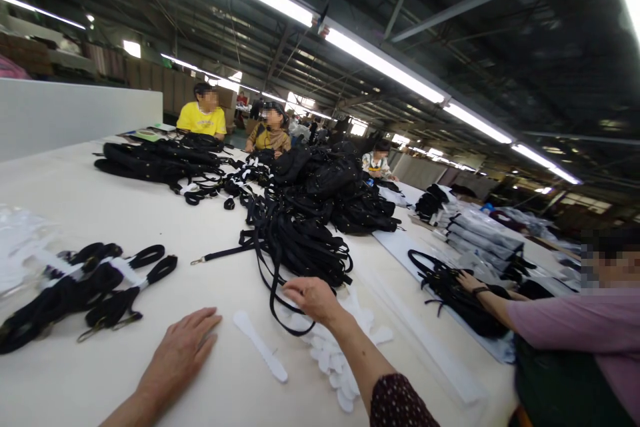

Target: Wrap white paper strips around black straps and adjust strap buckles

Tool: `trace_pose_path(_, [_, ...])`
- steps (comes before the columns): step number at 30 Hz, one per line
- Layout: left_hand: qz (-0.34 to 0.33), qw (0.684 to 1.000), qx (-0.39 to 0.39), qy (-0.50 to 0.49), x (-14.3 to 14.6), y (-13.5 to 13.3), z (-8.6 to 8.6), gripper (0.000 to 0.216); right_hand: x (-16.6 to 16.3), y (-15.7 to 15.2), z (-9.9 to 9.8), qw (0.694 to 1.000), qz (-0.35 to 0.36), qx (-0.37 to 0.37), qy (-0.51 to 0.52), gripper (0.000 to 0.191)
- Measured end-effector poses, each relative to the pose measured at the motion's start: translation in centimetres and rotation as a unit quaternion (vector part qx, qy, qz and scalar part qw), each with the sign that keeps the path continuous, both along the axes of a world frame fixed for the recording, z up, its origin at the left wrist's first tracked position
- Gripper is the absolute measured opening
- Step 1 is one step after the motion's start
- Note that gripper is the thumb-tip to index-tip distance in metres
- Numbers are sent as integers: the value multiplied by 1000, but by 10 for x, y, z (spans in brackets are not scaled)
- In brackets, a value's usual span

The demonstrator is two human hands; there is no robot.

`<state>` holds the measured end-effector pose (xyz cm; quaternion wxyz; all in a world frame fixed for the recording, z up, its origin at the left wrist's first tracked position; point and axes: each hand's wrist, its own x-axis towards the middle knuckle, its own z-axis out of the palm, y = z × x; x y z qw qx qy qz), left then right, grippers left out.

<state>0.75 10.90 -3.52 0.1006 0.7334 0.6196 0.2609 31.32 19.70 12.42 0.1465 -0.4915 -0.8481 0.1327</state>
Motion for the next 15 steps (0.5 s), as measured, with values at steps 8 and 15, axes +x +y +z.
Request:
trace_pose_path(8, [-3, 1000, -10, 3, -1, 1, 0, 38, 43, 39, -1, 987, -153, 41, 9, 30])
trace_pose_path(15, [-2, 1000, -9, 11, -2, 3, -3, 38, 35, 41, -11, 973, -228, -4, -27, 32])
